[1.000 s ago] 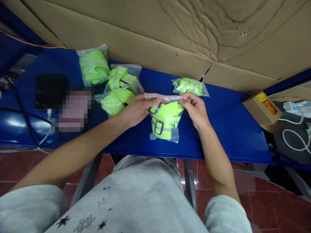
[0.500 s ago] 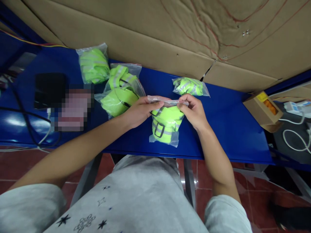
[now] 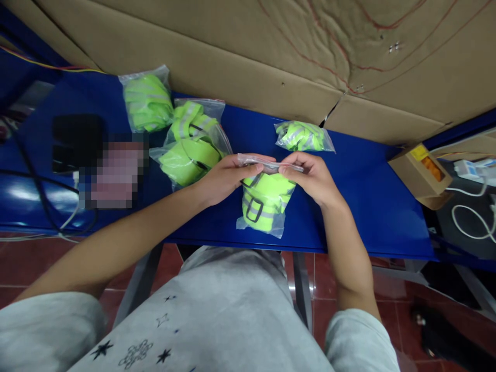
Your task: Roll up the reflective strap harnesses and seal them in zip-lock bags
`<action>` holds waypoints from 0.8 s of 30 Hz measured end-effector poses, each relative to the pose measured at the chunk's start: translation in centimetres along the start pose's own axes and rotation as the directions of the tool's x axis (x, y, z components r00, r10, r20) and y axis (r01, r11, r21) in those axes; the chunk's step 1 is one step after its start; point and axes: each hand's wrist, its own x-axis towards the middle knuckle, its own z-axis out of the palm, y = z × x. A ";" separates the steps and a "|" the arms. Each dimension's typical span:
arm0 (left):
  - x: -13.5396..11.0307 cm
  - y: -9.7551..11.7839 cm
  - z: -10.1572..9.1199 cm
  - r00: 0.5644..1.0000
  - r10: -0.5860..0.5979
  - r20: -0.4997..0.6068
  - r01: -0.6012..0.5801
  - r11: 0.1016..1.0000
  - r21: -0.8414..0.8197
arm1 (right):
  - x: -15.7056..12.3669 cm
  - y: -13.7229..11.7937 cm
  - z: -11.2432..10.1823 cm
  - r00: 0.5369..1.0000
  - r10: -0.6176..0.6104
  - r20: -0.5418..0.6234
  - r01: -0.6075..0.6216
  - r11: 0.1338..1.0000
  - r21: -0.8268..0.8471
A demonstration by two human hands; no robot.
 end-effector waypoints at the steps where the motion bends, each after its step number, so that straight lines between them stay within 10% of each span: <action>1: 0.0 0.0 0.0 1.000 0.000 -0.011 0.000 1.000 -0.011 | 0.0 -0.1 -0.2 1.000 0.013 0.006 -0.013 1.000 0.005; 24: 0.1 -0.1 0.2 0.976 0.123 -0.177 -0.087 0.976 0.200 | 0.1 0.0 0.3 0.990 -0.142 0.014 0.141 0.960 -0.240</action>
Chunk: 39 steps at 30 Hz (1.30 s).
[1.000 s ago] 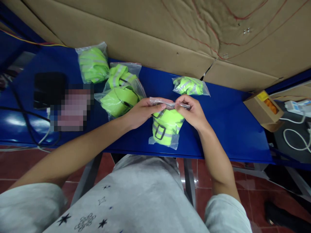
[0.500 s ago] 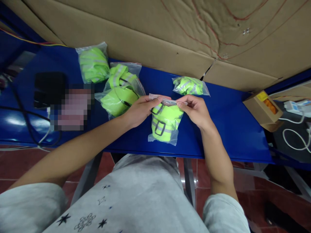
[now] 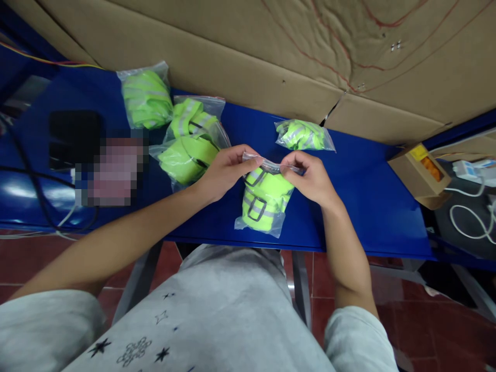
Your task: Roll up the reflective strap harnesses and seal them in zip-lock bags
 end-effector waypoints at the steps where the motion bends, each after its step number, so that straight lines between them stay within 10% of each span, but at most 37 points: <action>1: 0.0 -0.1 -0.1 1.000 -0.005 0.008 0.005 1.000 -0.002 | 0.0 0.0 -0.1 1.000 -0.009 0.016 0.009 1.000 -0.009; 20: 0.0 -0.7 0.2 0.988 -0.074 0.138 0.075 0.997 -0.002 | -0.5 -0.2 0.6 0.991 -0.104 0.085 0.113 0.988 -0.108; 29: -0.7 -1.6 0.6 0.858 -0.314 0.407 0.326 0.944 0.040 | -0.5 -0.5 0.6 0.989 -0.074 0.132 0.086 0.992 -0.092; 39: -0.8 -1.6 0.5 0.853 -0.278 0.443 0.266 0.960 0.089 | -0.5 -0.7 1.0 0.982 -0.088 0.167 0.105 0.990 -0.094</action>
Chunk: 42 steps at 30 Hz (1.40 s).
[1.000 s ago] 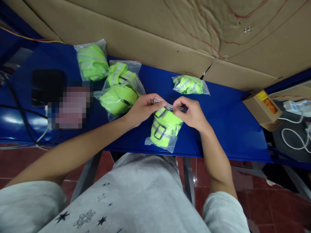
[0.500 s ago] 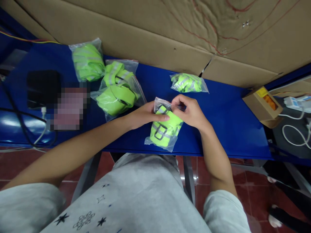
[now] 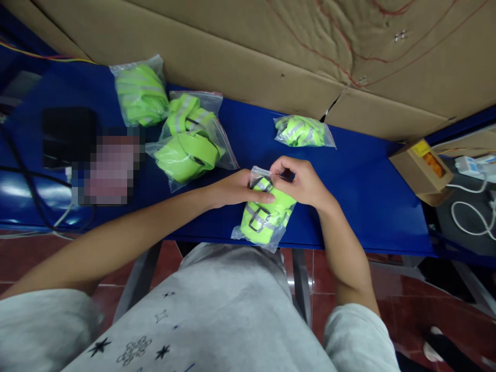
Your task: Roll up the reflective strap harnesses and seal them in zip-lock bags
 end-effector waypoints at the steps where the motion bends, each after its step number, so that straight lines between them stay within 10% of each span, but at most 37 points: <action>1: 0.0 0.0 0.0 1.000 0.006 0.003 -0.006 1.000 0.000 | 0.0 0.0 0.0 1.000 -0.006 -0.005 0.006 1.000 -0.005; 33: 0.2 -0.2 0.3 0.995 0.062 0.073 -0.075 0.977 0.199 | -0.2 -0.8 1.8 0.993 -0.116 -0.024 0.117 0.990 0.081; 38: 0.0 0.5 0.8 0.999 0.039 0.025 -0.040 0.999 0.026 | 0.0 0.1 1.2 0.957 -0.031 -0.289 0.082 0.983 0.163; 42: -0.2 1.4 0.4 0.988 0.006 -0.154 -0.019 0.996 -0.082 | 0.8 2.5 -0.8 0.766 0.084 -0.637 0.110 0.959 0.260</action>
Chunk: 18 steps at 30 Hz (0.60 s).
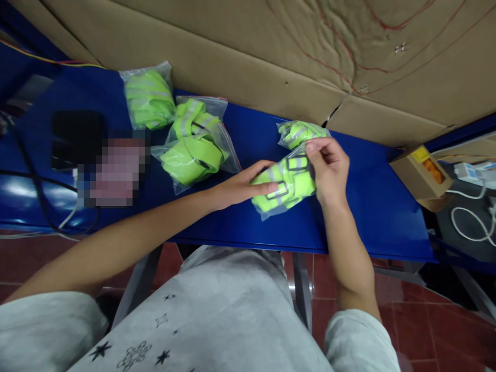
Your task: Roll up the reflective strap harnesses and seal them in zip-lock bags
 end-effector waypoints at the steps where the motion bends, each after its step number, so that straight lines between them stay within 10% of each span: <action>1: 0.0 0.2 -0.1 1.000 -0.002 -0.004 0.002 1.000 -0.031 | 0.6 0.5 -0.5 0.997 0.001 -0.075 0.001 1.000 0.032; 8: 0.2 -0.1 -0.3 0.986 0.091 -0.136 -0.113 0.980 -0.164 | 2.7 3.2 -3.1 0.976 0.209 -0.056 -0.212 0.975 -0.063; 12: 1.2 -0.1 -2.0 0.828 0.399 -0.395 -0.447 0.894 -0.035 | 2.2 2.8 -2.2 0.940 0.339 -0.030 -0.336 0.939 0.076; 18: 1.5 -0.4 -3.5 0.667 0.628 -0.401 -0.543 0.778 0.316 | 0.6 1.5 -0.2 0.931 0.345 0.116 -0.348 0.937 0.011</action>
